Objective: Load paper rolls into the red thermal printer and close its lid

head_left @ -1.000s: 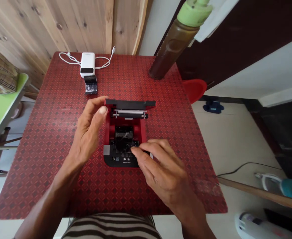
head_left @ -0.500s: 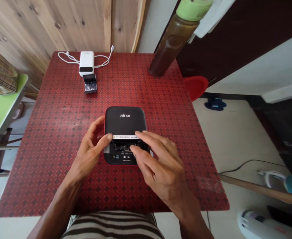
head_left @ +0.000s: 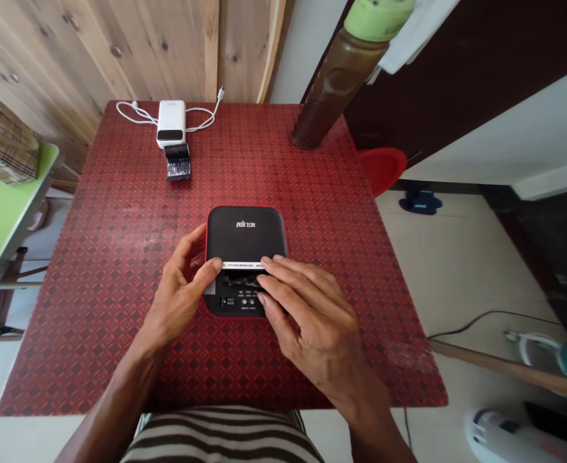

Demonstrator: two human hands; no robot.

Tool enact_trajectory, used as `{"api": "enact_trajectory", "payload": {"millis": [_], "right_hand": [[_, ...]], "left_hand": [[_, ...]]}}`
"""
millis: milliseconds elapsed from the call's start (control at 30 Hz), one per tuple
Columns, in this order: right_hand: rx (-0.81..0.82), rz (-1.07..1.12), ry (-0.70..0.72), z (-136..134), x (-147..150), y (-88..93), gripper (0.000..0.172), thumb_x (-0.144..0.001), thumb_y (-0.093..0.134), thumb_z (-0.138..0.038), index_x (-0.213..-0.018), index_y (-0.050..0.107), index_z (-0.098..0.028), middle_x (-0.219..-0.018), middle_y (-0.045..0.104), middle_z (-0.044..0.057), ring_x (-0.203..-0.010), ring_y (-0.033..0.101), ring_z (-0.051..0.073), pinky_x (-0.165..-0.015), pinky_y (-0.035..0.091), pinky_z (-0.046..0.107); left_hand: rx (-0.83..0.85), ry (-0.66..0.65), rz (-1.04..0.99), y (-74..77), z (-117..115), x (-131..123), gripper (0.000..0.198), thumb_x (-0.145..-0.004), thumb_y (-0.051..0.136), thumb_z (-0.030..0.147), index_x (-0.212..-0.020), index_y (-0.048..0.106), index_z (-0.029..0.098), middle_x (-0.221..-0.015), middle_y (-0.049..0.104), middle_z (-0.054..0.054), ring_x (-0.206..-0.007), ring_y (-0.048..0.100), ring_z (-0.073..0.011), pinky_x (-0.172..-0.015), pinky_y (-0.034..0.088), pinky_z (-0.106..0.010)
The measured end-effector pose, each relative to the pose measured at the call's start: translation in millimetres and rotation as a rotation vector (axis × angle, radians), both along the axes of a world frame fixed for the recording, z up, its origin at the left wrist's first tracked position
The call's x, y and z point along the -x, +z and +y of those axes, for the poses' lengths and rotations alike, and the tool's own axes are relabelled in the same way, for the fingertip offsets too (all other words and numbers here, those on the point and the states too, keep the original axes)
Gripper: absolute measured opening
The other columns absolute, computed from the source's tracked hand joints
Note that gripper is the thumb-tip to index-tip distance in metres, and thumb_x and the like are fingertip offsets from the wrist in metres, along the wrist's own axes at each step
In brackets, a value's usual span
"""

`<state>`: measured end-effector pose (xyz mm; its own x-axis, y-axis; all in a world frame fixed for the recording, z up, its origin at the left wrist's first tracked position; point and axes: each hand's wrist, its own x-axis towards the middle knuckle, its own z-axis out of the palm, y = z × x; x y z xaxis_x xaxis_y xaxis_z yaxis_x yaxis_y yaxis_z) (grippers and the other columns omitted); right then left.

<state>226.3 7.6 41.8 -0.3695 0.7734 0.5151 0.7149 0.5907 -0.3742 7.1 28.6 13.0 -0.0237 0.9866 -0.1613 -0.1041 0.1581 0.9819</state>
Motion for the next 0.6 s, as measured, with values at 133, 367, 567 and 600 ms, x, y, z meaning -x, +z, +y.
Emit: {"api": "enact_trajectory", "payload": {"millis": [133, 367, 567, 600], "right_hand": [[-0.02, 0.105, -0.03, -10.4, -7.1, -4.9, 0.034, -0.108, 0.071, -0.01, -0.142, 0.072, -0.013, -0.138, 0.084, 0.017, -0.135, 0.079, 0.028, -0.117, 0.064, 0.047], [0.124, 0.175, -0.251, -36.9, -11.1, -24.2, 0.054, -0.112, 0.072, -0.046, -0.157, 0.063, -0.017, -0.134, 0.085, 0.018, -0.112, 0.086, 0.03, -0.096, 0.074, 0.046], [0.108, 0.166, -0.27, -38.0, -5.0, -28.8, 0.062, -0.112, 0.072, -0.054, -0.162, 0.059, -0.021, -0.136, 0.085, 0.018, -0.112, 0.087, 0.032, -0.096, 0.076, 0.048], [0.106, 0.166, -0.265, -37.2, -4.7, -28.2, 0.062, -0.112, 0.071, -0.054, -0.163, 0.059, -0.021, -0.135, 0.085, 0.018, -0.111, 0.088, 0.032, -0.096, 0.076, 0.049]], "left_hand": [[-0.006, 0.039, -0.034, -7.5, -10.3, 3.2, 0.053, -0.108, 0.077, 0.048, -0.158, 0.069, 0.032, -0.171, 0.066, -0.007, -0.162, 0.059, -0.0354, -0.137, 0.044, -0.054], [0.025, 0.003, -0.067, -7.8, -26.6, 11.3, 0.056, -0.103, 0.083, 0.04, -0.158, 0.071, 0.04, -0.17, 0.067, -0.003, -0.163, 0.056, -0.0364, -0.133, 0.047, -0.052], [0.025, 0.001, -0.043, -4.9, -26.4, 12.3, 0.056, -0.104, 0.082, 0.04, -0.158, 0.071, 0.039, -0.169, 0.067, -0.003, -0.16, 0.058, -0.0357, -0.129, 0.051, -0.049], [0.027, 0.001, -0.045, -5.2, -27.2, 12.6, 0.055, -0.104, 0.082, 0.04, -0.158, 0.071, 0.039, -0.17, 0.067, -0.003, -0.16, 0.058, -0.0358, -0.13, 0.05, -0.05]]}}
